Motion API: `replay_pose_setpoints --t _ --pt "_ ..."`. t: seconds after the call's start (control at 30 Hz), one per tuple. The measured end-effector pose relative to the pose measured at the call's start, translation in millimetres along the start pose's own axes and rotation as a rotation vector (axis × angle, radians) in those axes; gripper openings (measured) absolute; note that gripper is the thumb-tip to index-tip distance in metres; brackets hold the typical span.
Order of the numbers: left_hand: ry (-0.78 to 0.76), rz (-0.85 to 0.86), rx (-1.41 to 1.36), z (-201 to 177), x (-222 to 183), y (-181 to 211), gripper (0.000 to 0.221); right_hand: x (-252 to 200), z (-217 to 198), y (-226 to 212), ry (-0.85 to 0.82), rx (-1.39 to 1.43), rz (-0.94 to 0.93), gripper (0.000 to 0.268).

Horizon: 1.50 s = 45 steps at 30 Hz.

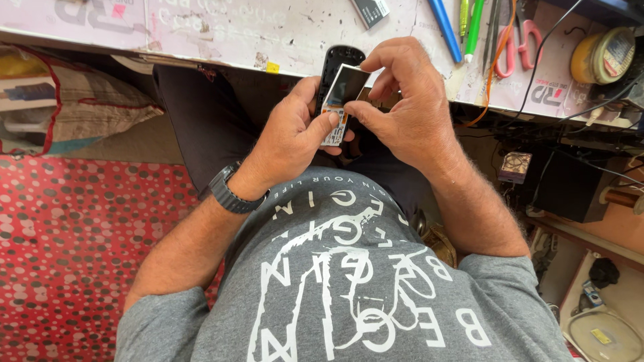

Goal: The person is repairing a disassembled mobile phone. They manipulate the internal components, including the battery and speaker, and attempt to fit the back cover onto the device.

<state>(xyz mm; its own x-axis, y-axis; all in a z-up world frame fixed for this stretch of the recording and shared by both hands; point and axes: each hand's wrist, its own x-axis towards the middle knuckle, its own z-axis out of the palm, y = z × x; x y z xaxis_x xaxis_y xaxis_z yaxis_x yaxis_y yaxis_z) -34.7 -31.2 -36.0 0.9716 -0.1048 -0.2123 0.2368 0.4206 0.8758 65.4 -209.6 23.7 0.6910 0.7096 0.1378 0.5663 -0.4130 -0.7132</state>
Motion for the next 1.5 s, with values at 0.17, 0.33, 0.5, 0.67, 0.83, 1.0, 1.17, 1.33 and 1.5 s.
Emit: replay_pose_setpoints --t 0.17,0.33,0.5,0.67,0.83,1.0,1.17,1.33,1.5 --pt "-0.013 -0.003 0.005 -2.1 1.1 -2.2 0.039 -1.7 0.0 4.7 -0.017 -0.031 -0.006 0.050" --pt "-0.005 0.023 0.070 -1.5 1.1 -1.7 0.040 -1.5 -0.3 6.4 -0.026 -0.021 -0.014 0.049" --pt "0.037 0.144 0.179 1.7 -3.1 -2.8 0.038 -2.7 -3.9 3.4 -0.022 -0.017 -0.015 0.051" --pt "0.132 0.491 0.541 5.1 -10.9 -6.2 0.037 -6.4 -4.0 -1.8 0.046 -0.034 -0.114 0.047" --pt "0.166 0.615 0.667 6.1 -11.3 -11.8 0.044 -8.1 -3.8 -2.4 0.080 -0.062 -0.179 0.048" --pt "0.160 0.661 0.694 5.5 -10.8 -14.6 0.047 -9.1 -0.1 -1.4 0.113 -0.031 -0.219 0.047" --pt "0.149 0.627 0.672 5.1 -8.4 -16.1 0.047 -10.9 1.2 0.0 0.116 -0.020 -0.208 0.046" --pt "0.163 0.604 0.664 4.8 -7.5 -15.6 0.045 -12.0 1.1 3.4 0.095 0.008 -0.188 0.043" --pt "0.147 0.517 0.550 6.0 -9.6 -13.8 0.040 -12.9 2.1 4.0 0.095 0.001 -0.195 0.041"
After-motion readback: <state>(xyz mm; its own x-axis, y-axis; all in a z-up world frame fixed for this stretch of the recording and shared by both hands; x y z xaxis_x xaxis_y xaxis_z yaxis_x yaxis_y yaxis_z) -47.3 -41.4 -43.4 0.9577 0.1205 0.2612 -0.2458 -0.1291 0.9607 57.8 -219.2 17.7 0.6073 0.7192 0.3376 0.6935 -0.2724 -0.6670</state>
